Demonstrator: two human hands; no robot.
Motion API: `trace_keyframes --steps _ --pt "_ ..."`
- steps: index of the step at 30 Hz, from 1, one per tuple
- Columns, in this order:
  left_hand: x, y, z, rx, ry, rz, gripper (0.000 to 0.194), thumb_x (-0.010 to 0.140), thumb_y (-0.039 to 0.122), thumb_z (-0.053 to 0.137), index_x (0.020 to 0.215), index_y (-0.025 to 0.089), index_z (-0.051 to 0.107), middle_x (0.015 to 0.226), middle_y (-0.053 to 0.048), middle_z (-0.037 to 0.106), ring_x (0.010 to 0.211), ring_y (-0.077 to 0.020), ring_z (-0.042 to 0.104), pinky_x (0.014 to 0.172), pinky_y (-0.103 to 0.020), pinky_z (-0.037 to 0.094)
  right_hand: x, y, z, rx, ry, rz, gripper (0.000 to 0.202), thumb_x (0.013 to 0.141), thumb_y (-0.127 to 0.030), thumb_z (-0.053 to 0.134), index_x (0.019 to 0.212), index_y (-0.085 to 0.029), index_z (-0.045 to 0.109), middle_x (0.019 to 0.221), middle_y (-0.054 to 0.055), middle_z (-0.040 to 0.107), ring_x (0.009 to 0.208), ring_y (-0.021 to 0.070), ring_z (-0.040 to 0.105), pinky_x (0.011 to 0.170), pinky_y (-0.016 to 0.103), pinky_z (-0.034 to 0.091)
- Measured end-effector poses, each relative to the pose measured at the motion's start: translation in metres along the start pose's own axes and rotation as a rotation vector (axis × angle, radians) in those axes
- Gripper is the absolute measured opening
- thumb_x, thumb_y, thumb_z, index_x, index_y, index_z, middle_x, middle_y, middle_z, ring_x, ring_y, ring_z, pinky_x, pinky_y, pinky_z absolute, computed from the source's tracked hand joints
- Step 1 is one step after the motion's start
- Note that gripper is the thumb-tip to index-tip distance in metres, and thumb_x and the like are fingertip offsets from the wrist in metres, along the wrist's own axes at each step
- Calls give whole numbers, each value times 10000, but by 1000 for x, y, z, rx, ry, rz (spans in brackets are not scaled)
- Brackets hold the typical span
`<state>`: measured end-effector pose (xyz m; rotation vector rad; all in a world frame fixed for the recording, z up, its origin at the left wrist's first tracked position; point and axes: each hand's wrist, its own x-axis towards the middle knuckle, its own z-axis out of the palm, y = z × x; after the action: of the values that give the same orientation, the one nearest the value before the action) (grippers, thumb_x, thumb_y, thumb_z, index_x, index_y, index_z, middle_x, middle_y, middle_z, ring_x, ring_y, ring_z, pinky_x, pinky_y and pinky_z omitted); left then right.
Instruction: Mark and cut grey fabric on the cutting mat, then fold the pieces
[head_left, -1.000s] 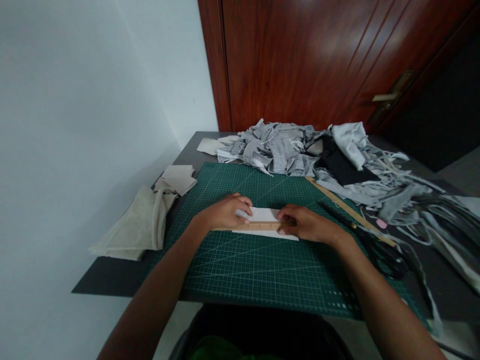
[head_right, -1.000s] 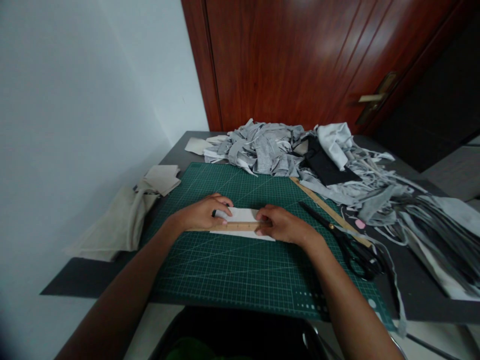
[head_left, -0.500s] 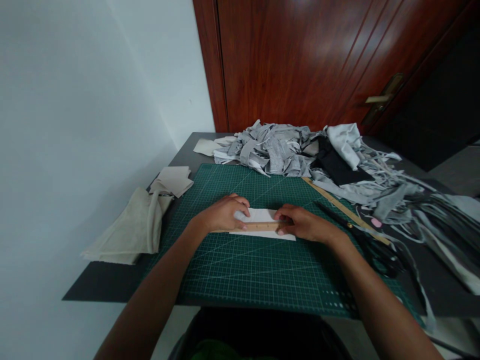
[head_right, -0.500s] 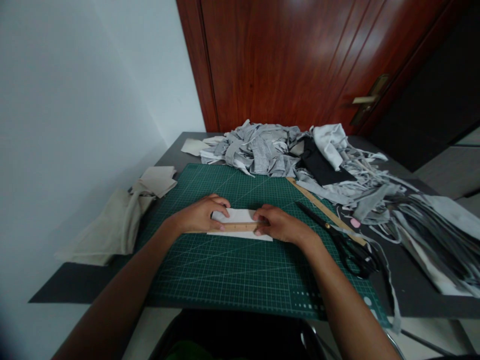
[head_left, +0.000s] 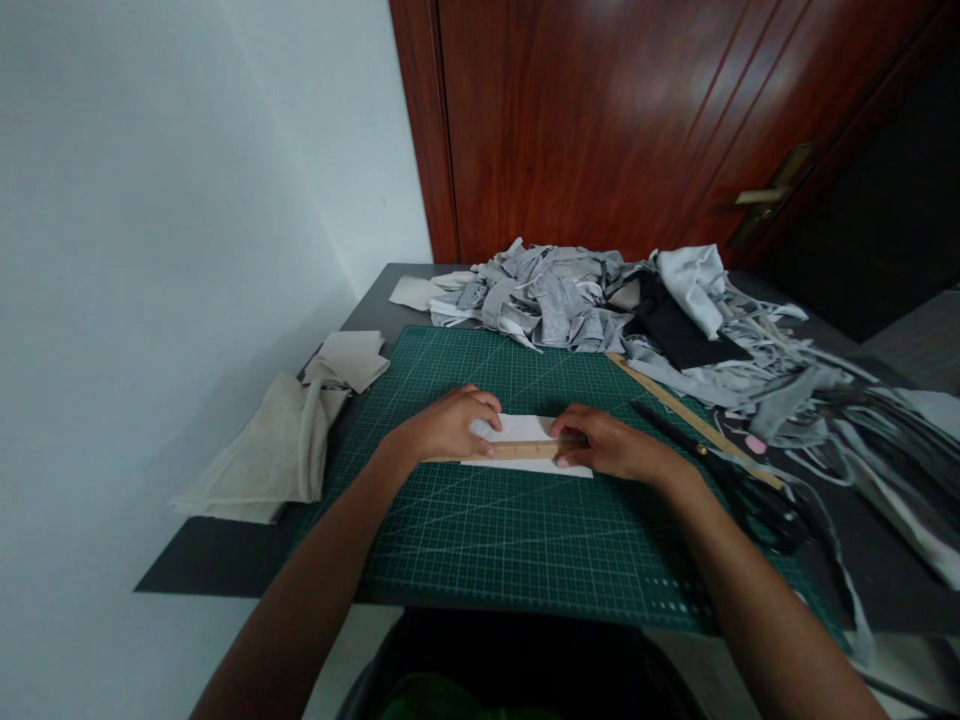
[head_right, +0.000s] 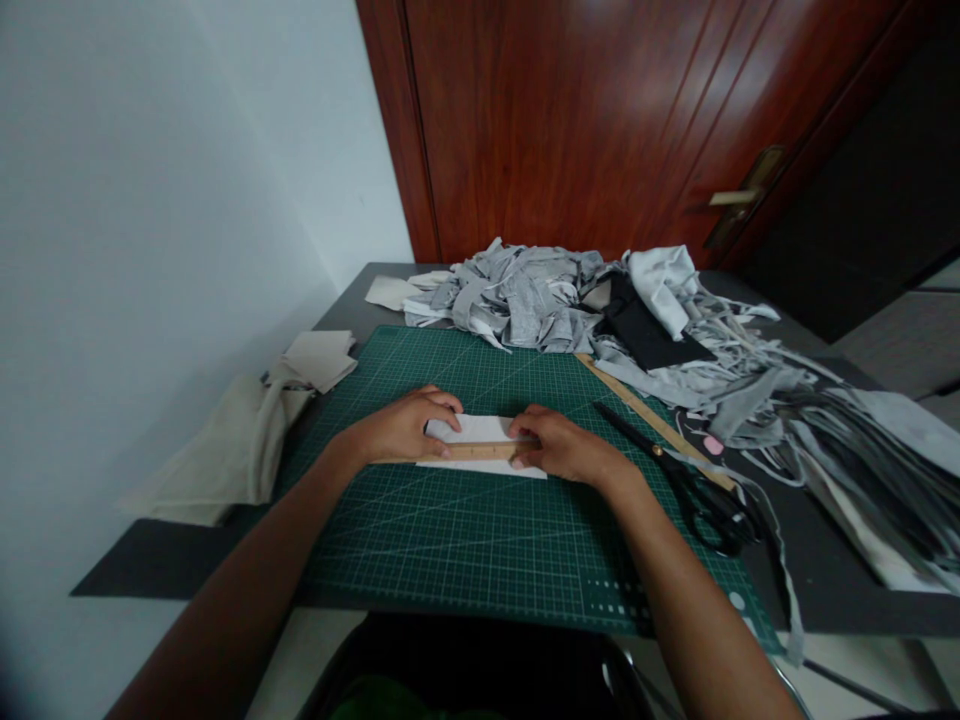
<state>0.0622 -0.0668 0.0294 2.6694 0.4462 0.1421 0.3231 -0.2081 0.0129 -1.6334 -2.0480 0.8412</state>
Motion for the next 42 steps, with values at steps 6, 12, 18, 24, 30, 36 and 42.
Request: trace_keyframes --steps 6,12,18,24,30,36,42 --pt "1 -4 3 -11 23 36 170 854 214 690 999 210 779 1209 -72 670 1111 -230 581 1027 -377 412 -1 -2 0 -19 9 20 185 825 -280 706 983 -211 641 1059 52 589 934 209 591 817 315 462" --pt "6 -21 8 -69 0 32 265 898 123 557 983 238 781 1218 -50 666 1136 -204 561 1044 -373 396 -1 2 1 -32 5 45 200 827 -363 709 952 -215 658 930 38 640 839 206 592 717 302 441" --pt "6 -34 0 -345 -16 -23 262 962 174 509 1065 210 748 1219 -54 697 1153 -178 607 1047 -348 416 -5 3 -2 -66 19 53 192 840 -382 694 930 -213 681 926 43 662 817 208 605 703 303 434" --pt "13 -26 13 -300 354 -182 224 963 186 527 1082 151 714 1076 -79 713 989 -182 649 897 -342 503 -6 5 -3 -79 27 73 241 860 -423 679 970 -209 690 961 55 678 865 227 623 751 322 455" --pt "17 39 40 -40 464 -46 241 964 264 570 1176 203 668 1117 -75 629 1097 -227 573 979 -405 489 -6 5 -3 -49 21 17 225 909 -385 615 1001 -193 688 930 55 670 818 206 617 716 312 457" --pt "15 71 61 98 253 27 267 956 288 592 1207 210 638 1153 -91 602 1112 -271 516 985 -454 464 -6 9 -2 -61 48 16 210 899 -395 630 977 -206 676 883 41 652 787 197 592 695 307 446" --pt "25 52 72 -56 240 63 135 956 234 601 942 214 733 978 -40 606 1011 -213 533 964 -388 423 -5 -2 -3 -62 59 11 175 897 -342 616 967 -196 682 886 41 658 781 187 598 669 283 425"
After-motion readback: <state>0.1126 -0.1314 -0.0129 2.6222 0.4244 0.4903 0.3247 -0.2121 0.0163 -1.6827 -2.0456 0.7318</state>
